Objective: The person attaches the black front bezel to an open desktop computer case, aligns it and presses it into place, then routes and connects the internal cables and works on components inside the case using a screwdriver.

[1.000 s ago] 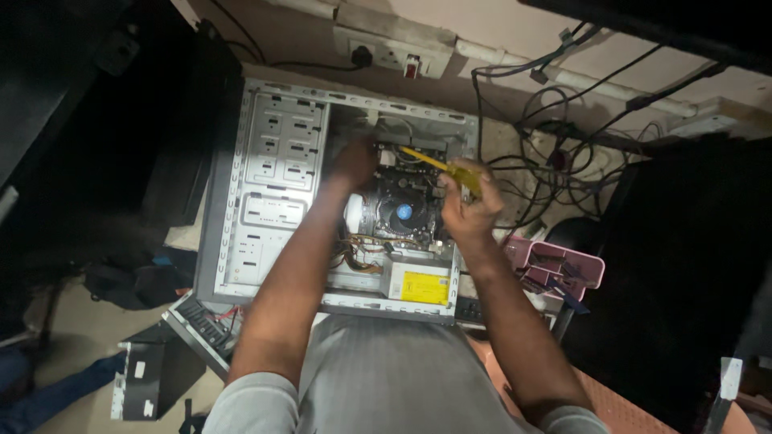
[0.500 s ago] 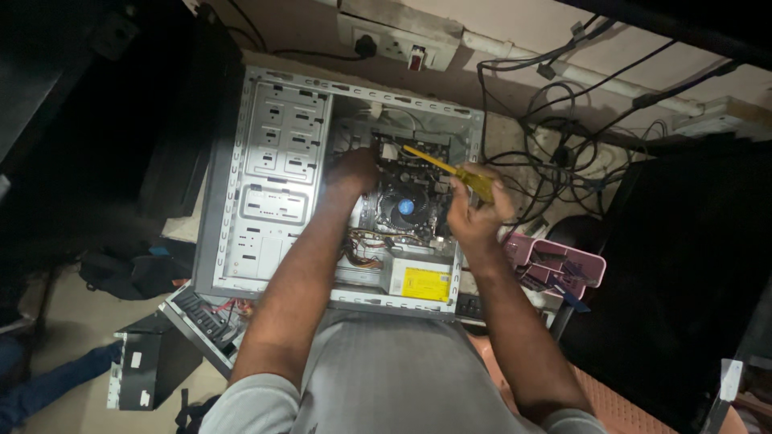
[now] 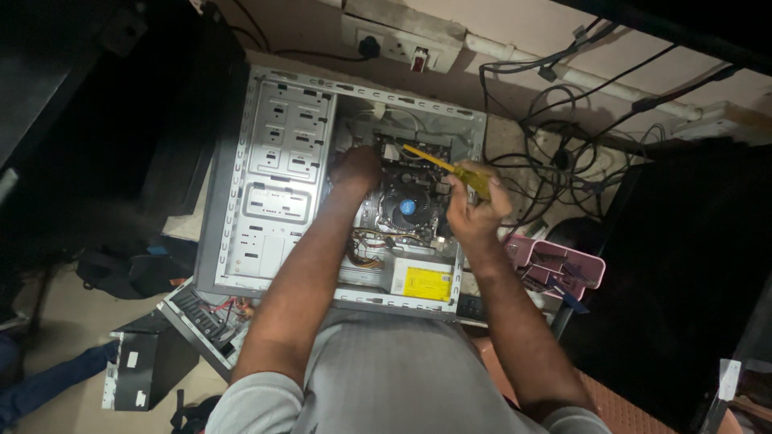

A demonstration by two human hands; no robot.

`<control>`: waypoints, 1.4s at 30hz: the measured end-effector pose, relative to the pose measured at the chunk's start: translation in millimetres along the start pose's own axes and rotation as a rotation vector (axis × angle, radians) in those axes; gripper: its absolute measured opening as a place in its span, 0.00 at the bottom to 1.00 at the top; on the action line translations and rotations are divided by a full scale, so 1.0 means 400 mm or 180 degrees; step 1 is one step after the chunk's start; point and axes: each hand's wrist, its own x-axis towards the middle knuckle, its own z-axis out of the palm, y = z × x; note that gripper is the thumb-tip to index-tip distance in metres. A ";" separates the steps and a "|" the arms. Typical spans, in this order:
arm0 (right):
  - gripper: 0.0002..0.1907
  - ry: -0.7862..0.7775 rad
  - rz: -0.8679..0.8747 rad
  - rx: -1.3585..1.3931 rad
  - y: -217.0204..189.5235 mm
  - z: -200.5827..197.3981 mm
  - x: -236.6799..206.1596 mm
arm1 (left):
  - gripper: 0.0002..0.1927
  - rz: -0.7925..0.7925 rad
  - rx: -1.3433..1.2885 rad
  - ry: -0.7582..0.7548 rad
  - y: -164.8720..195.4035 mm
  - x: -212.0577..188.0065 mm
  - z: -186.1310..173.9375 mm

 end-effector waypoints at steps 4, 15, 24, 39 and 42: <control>0.44 -0.0024 -0.0111 -0.0128 -0.001 -0.004 0.008 | 0.16 -0.0045 -0.0103 0.0051 0.010 -0.015 -0.015; 0.43 -0.0039 0.0013 -0.0014 -0.003 -0.003 0.005 | 0.15 -0.0021 -0.0052 0.0043 0.008 -0.003 -0.002; 0.40 -0.0192 0.0069 -0.0209 -0.034 0.001 0.054 | 0.14 0.0113 -0.0031 0.0198 0.008 -0.008 0.006; 0.38 0.0564 0.0279 -0.0236 -0.326 -0.233 0.033 | 0.22 0.0995 -0.1212 0.1215 -0.017 -0.288 -0.041; 0.30 0.0196 0.0784 0.0125 -0.364 -0.245 -0.042 | 0.22 0.0603 -0.1527 0.0431 -0.012 -0.421 -0.062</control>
